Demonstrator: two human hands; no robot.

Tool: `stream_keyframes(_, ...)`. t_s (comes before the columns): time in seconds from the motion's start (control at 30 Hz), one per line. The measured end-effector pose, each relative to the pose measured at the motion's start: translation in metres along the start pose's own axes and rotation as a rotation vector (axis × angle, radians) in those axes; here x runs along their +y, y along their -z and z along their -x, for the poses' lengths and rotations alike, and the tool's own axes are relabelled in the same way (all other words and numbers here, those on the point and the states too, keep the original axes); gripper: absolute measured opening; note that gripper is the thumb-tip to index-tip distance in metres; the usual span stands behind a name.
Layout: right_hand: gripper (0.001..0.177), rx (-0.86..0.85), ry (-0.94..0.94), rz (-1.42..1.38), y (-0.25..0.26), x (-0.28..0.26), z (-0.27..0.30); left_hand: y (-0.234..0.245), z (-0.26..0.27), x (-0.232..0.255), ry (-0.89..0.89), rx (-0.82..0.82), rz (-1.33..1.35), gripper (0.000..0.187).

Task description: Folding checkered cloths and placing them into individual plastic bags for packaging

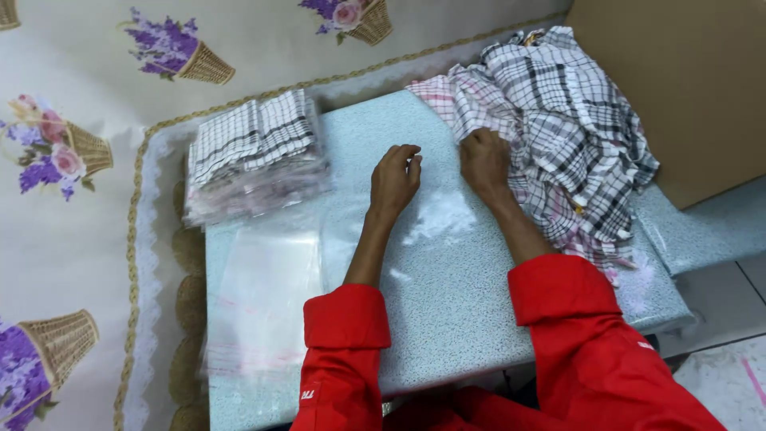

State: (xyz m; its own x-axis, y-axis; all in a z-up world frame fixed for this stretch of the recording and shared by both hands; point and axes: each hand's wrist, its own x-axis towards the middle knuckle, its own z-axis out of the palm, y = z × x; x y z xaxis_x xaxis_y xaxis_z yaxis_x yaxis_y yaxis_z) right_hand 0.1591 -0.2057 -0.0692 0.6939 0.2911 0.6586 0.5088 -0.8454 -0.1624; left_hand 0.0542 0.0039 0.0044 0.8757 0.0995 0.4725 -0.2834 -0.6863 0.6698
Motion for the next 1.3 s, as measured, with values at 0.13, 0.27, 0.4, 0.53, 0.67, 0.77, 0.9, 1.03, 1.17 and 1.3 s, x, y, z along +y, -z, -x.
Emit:
stream_keyframes(0.13, 0.005, -0.078, 0.075, -0.388, 0.032, -0.046, -0.01, -0.011, 0.002, 0.009, -0.026, -0.169, -0.112, 0.06)
stream_keyframes(0.27, 0.008, -0.312, -0.019, -0.889, 0.064, -0.071, -0.013, -0.019, 0.009, -0.014, -0.102, -0.135, -0.156, 0.047)
stream_keyframes(0.4, 0.013, -0.287, 0.009, -0.753, 0.067, -0.057, -0.016, -0.029, 0.012, -0.034, -0.15, -0.08, -0.191, 0.035)
stream_keyframes(0.53, 0.065, -0.522, -0.025, -0.346, 0.062, -0.017, -0.012, -0.044, 0.017, -0.034, -0.065, -0.062, -0.23, 0.051)
stream_keyframes(0.67, 0.019, -0.044, -0.191, -0.463, 0.023, 0.038, -0.002, -0.043, 0.015, -0.018, -0.041, -0.056, -0.228, 0.051)
stream_keyframes(0.77, 0.031, 0.053, -0.507, -0.621, 0.038, 0.05, 0.001, -0.052, 0.017, -0.002, -0.087, -0.085, -0.232, 0.043)
stream_keyframes(0.9, 0.036, 0.097, -0.558, -0.679, 0.044, 0.048, -0.005, -0.045, 0.011, 0.042, -0.131, -0.257, -0.304, 0.047)
stream_keyframes(1.03, 0.035, 0.155, -0.561, -0.616, 0.038, 0.056, -0.004, -0.071, 0.002, 0.021, -0.113, -0.389, -0.397, 0.057)
stream_keyframes(1.17, 0.036, 0.283, -0.518, -0.411, 0.043, 0.077, -0.002, -0.103, 0.005, -0.008, -0.195, -0.183, -0.389, 0.033)
stream_keyframes(1.3, 0.029, 0.204, -0.494, -0.324, 0.054, 0.077, -0.005, -0.095, 0.007, -0.04, -0.188, -0.091, -0.381, 0.007)
